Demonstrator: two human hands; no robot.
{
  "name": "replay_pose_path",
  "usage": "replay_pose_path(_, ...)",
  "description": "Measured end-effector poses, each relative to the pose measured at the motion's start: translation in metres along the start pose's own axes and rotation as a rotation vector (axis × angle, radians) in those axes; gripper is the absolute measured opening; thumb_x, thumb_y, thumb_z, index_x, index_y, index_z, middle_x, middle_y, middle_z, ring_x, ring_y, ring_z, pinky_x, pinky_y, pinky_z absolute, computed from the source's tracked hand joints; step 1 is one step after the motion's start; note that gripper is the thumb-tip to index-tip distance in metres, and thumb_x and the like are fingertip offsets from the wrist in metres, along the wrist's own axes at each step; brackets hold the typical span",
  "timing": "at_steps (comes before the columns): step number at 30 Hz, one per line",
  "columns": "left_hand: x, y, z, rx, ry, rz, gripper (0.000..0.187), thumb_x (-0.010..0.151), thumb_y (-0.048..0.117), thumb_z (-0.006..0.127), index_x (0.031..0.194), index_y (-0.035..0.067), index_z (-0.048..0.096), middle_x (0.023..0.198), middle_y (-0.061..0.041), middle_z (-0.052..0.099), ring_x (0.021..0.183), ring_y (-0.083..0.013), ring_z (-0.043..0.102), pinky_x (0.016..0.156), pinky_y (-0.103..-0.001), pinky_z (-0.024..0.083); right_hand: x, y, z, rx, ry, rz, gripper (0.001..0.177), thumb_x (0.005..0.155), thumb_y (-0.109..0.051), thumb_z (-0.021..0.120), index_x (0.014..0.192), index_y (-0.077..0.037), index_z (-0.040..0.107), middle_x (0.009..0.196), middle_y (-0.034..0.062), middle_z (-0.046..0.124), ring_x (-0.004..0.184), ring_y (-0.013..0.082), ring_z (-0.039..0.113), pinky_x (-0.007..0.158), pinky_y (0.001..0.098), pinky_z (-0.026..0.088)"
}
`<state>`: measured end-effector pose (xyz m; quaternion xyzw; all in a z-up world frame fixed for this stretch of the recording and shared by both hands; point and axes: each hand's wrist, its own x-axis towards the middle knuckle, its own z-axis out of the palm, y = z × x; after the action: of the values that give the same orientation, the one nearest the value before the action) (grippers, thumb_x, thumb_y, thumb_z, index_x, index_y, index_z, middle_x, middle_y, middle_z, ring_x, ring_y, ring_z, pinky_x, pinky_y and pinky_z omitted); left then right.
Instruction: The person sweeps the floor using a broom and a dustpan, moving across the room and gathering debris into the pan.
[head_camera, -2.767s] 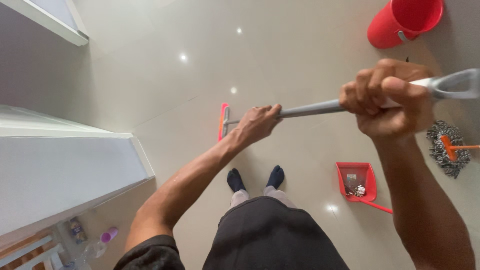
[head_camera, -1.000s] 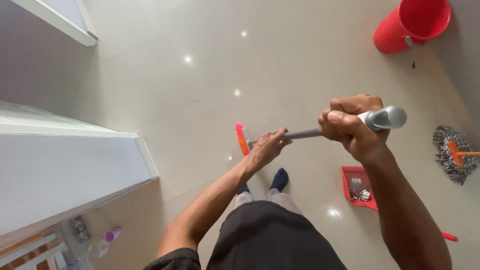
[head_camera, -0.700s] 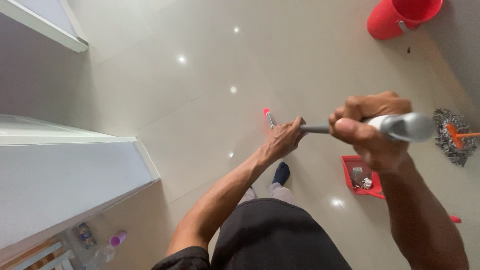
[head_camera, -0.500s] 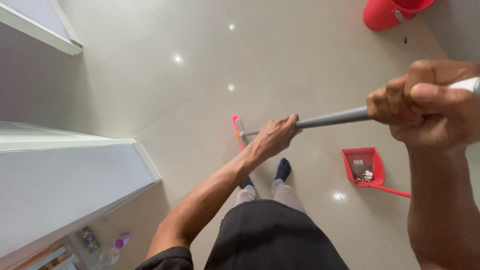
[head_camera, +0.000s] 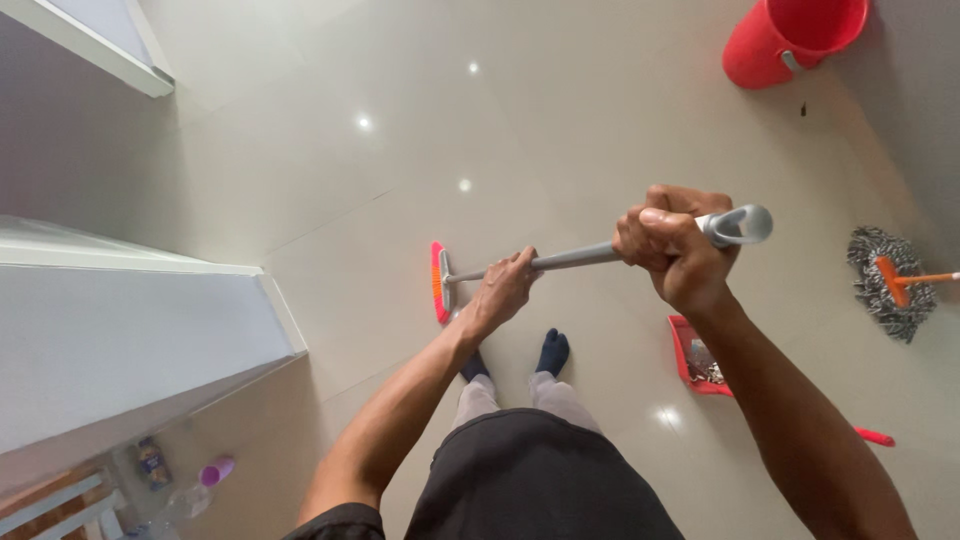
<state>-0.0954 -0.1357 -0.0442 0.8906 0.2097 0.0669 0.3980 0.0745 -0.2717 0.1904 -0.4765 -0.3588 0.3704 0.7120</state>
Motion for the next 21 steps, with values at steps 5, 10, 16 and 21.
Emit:
replay_pose_path(5,0.017,0.06,0.037,-0.174,0.119,0.093,0.014,0.096,0.01,0.062,0.103,0.003,0.052,0.088,-0.02,0.066,0.081,-0.0422,0.066,0.07,-0.052,0.05,-0.021,-0.041,0.003,-0.125,0.095,-0.04,0.036,0.092,-0.001,0.049,0.062,-0.013,0.033,0.05,-0.0019,0.028,0.043,0.0074,0.023,0.044,0.028,0.026)
replay_pose_path(10,0.032,0.114,0.046,-0.267,0.164,0.152,0.013,0.095,0.009,0.064,0.097,0.003,0.054,0.083,-0.019,0.062,0.073,-0.0371,0.058,0.072,-0.047,0.045,-0.031,-0.07,-0.028,-0.032,0.035,-0.136,0.031,0.09,0.002,0.05,0.066,-0.011,0.036,0.053,-0.0021,0.03,0.042,0.0061,0.022,0.044,0.0268,0.025)
replay_pose_path(16,0.032,0.083,0.07,-0.686,0.043,0.146,0.025,0.108,0.017,0.042,0.095,0.003,0.058,0.071,-0.011,0.058,0.066,-0.028,0.054,0.065,-0.041,0.044,-0.031,-0.069,-0.093,0.065,-0.158,-0.151,0.057,0.09,-0.057,0.059,0.068,-0.01,0.036,0.051,-0.0015,0.029,0.039,0.009,0.02,0.045,0.033,0.024)
replay_pose_path(21,0.045,0.026,0.114,0.169,0.506,0.312,0.022,0.102,0.004,0.057,0.121,-0.006,0.062,0.078,-0.01,0.062,0.072,-0.0302,0.059,0.065,-0.044,0.043,-0.026,-0.01,-0.119,0.434,-0.233,-0.009,0.096,0.068,-0.102,0.026,0.069,-0.007,0.039,0.052,0.0013,0.03,0.047,0.0129,0.021,0.049,0.033,0.023)
